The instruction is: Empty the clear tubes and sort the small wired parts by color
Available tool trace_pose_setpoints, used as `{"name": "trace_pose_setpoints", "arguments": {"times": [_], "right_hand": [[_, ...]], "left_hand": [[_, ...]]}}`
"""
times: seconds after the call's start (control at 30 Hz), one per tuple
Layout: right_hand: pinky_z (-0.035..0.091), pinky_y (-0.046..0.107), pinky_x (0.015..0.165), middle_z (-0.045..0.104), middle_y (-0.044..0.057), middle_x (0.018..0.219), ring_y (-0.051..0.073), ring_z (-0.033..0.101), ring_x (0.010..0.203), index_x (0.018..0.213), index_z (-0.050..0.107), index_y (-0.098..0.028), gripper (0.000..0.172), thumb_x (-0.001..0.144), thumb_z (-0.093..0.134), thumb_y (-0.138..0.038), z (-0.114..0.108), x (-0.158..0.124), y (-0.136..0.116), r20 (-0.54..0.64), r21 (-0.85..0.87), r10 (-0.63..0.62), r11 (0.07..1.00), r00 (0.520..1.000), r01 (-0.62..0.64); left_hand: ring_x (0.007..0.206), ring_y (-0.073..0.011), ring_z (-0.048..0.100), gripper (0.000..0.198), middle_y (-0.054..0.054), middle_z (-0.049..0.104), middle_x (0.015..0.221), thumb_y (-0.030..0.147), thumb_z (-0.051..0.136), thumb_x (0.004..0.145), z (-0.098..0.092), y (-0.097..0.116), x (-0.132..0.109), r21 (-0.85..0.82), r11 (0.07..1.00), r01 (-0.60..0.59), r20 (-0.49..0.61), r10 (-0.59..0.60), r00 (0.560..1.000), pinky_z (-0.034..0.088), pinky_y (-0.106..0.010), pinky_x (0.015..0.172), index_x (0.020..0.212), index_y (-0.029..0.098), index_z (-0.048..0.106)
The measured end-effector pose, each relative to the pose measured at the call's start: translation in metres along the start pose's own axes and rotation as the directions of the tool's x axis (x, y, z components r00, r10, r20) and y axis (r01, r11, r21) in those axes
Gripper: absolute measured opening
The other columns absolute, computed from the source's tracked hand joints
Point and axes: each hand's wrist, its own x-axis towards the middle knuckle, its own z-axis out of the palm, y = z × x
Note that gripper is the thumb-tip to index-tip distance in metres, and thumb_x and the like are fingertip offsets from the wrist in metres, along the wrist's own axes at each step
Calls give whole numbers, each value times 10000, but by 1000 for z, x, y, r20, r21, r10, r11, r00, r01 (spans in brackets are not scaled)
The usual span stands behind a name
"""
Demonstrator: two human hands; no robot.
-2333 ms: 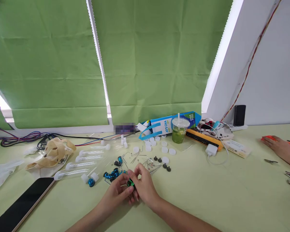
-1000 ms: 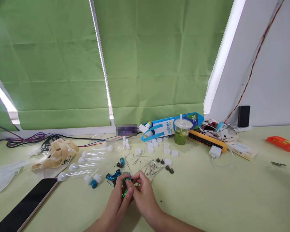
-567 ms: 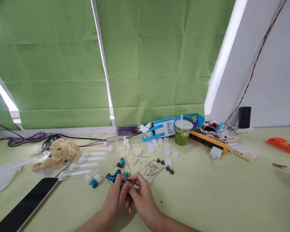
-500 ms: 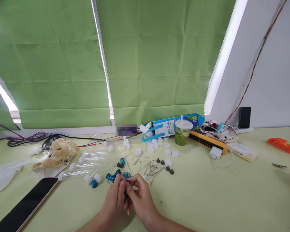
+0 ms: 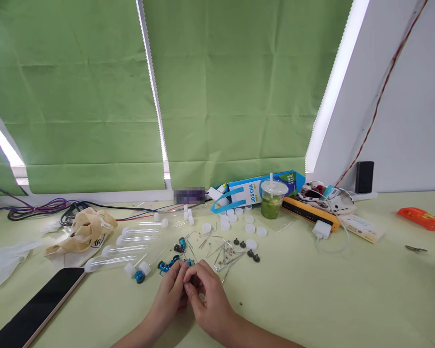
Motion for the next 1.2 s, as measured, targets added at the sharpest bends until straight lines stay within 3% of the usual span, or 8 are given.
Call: {"name": "trace_pose_setpoints", "arguments": {"times": [0.1, 0.2, 0.3, 0.5, 0.7, 0.83, 1.0, 1.2], "right_hand": [[457, 245, 623, 425, 28, 880, 128, 499, 734, 800, 524, -198, 98, 861, 464, -245, -2, 0, 0, 39, 35, -4, 999, 999, 3], [454, 270, 718, 432, 20, 906, 138, 510, 812, 882, 520, -219, 52, 833, 525, -234, -2, -1, 0, 38, 124, 3, 992, 999, -8], [455, 264, 718, 440, -9, 895, 127, 529, 810, 1024, 429, -260, 303, 783, 612, -256, -1, 0, 3, 7, 347, 77, 935, 997, -74], [479, 264, 572, 487, -8, 817, 104, 550, 612, 873, 480, -191, 241, 813, 555, -413, -3, 8, 4, 85, 465, 209, 856, 974, -225], [475, 254, 608, 483, -27, 801, 106, 557, 656, 890, 492, -209, 245, 765, 629, -369, -7, 8, -1, 115, 486, 187, 846, 976, -219], [451, 225, 677, 506, -7, 846, 133, 534, 837, 867, 524, -201, 243, 721, 686, -306, -8, 8, -1, 58, 424, 157, 890, 986, -166], [481, 277, 591, 521, -11, 814, 111, 567, 622, 901, 490, -204, 258, 781, 596, -407, -8, 9, 4, 120, 476, 225, 842, 967, -255], [490, 271, 669, 537, 4, 874, 144, 572, 792, 904, 513, -202, 356, 675, 711, -388, -10, 11, 2, 97, 467, 248, 844, 964, -264]], "left_hand": [[380, -68, 290, 365, 108, 282, 506, 569, 411, 798, -2, 2, 1, 69, 998, -16, -29, 18, 999, 215, -171, 340, 699, 226, 336], [491, -94, 388, 318, 66, 373, 575, 486, 399, 841, -8, 5, 0, 250, 948, -197, -60, 218, 974, 319, -199, 441, 690, 206, 387], [540, -120, 459, 275, 28, 475, 601, 419, 386, 863, -14, 8, -1, 430, 844, -322, -25, 367, 930, 354, -228, 516, 701, 200, 426], [435, -136, 505, 271, 50, 483, 481, 443, 314, 880, -15, 9, -1, 456, 839, -296, 21, 323, 946, 357, -237, 478, 732, 222, 367], [468, -119, 479, 288, 45, 473, 562, 467, 341, 872, -17, 5, 1, 398, 867, -299, 29, 314, 949, 344, -225, 477, 744, 213, 383], [523, -116, 460, 273, 21, 484, 624, 430, 366, 875, -19, 0, 4, 437, 837, -330, 6, 364, 931, 332, -218, 491, 737, 199, 410], [482, -109, 467, 250, 36, 486, 560, 408, 390, 875, -19, -1, 4, 381, 867, -321, 0, 347, 938, 343, -215, 486, 741, 198, 404], [494, -107, 448, 264, 35, 473, 578, 426, 428, 852, -19, 1, 4, 434, 842, -322, -29, 370, 929, 324, -208, 475, 725, 195, 414]]}}
